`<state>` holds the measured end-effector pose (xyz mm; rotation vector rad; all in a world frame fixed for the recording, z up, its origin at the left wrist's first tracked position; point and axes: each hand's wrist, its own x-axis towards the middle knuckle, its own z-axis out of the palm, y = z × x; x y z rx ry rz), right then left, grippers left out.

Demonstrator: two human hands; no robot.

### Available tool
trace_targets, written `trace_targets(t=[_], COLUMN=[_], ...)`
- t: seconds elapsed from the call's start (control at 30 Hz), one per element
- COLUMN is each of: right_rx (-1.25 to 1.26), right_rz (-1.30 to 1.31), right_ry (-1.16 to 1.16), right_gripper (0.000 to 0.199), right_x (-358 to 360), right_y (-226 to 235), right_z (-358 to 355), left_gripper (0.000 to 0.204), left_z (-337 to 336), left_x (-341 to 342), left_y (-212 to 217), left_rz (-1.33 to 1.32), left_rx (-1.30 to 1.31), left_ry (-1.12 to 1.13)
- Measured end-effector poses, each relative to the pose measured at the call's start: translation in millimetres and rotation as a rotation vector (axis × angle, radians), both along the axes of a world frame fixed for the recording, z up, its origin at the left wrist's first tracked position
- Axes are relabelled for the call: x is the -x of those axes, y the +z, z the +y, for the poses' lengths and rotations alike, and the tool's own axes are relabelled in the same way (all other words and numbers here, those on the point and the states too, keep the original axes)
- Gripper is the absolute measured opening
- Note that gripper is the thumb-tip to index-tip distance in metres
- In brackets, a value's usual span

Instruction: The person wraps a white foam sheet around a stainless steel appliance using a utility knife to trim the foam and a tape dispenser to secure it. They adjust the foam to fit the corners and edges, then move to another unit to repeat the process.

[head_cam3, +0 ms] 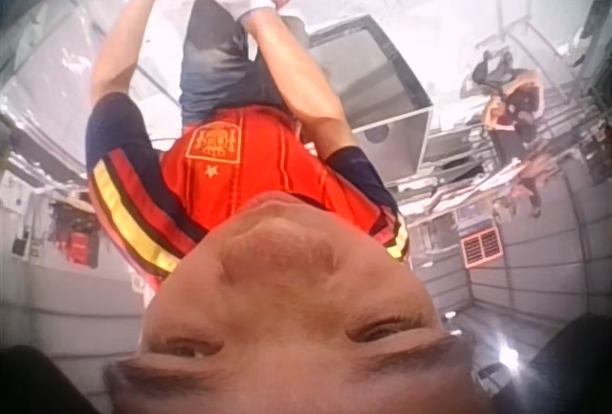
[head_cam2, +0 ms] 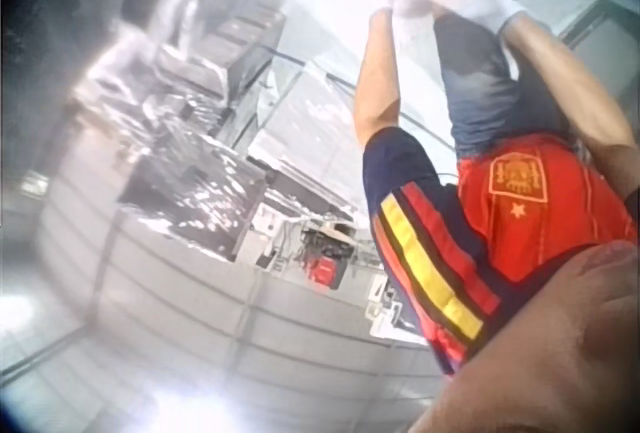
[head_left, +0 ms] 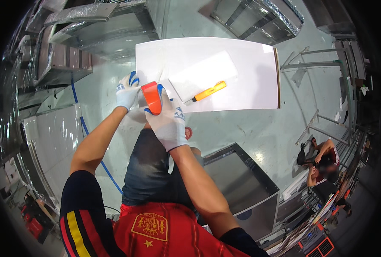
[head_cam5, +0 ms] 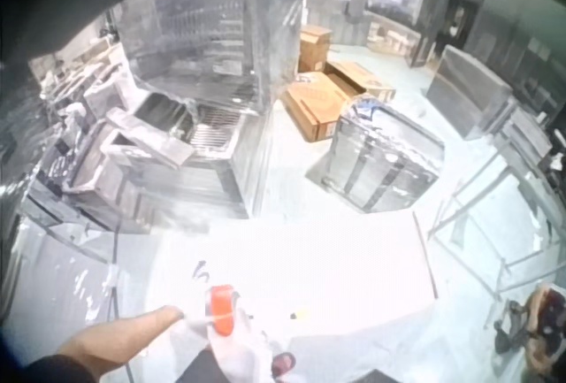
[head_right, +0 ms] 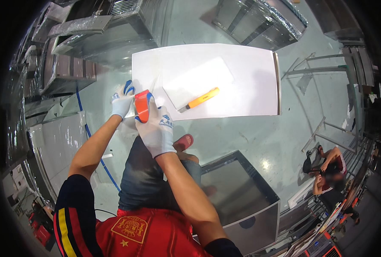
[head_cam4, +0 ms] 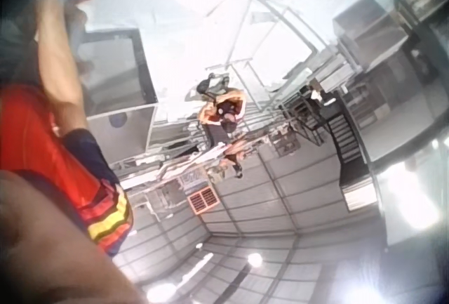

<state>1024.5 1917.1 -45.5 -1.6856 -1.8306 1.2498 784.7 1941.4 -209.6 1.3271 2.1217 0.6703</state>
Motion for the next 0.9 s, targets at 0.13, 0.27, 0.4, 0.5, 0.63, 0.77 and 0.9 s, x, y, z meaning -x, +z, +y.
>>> trace_targets(t=[0.13, 0.27, 0.4, 0.5, 0.63, 0.77, 0.9], right_rx=[-0.065, -0.071, -0.054, -0.119, 0.019, -0.014, -0.009], right_rz=[0.007, 0.177, 0.183, 0.176, 0.142, 0.167, 0.084], right_ry=[-0.056, -0.146, -0.162, -0.162, -0.114, -0.106, -0.168], right_gripper=[0.085, 0.081, 0.079, 0.074, 0.068, 0.067, 0.077], right_x=[-3.3, -22.0, -26.6, -22.3, -19.9, -16.9, -12.0], right_y=[1.1, -3.2, -6.5, -4.8, -3.2, -6.2, -9.4], right_z=[-4.1, 3.1, 7.2, 9.6, 13.4, 3.2, -25.1], left_gripper=[0.046, 0.041, 0.044, 0.049, 0.054, 0.054, 0.048], left_z=[39.2, 59.9, -46.0, -81.0, -50.3, -33.7, -39.7], left_x=[10.3, 15.0, -14.6, -33.2, -54.9, -67.0, -65.6], left_y=[12.5, 33.7, 47.1, 51.3, 37.5, 15.2, 3.2], left_rz=[0.463, 0.473, 0.234, 0.32, 0.443, 0.4, 0.436], left_rx=[-0.056, -0.164, -0.284, -0.087, -0.101, -0.299, -0.327], left_ry=[-0.122, -0.235, -0.525, -0.59, -0.468, -0.394, -0.364])
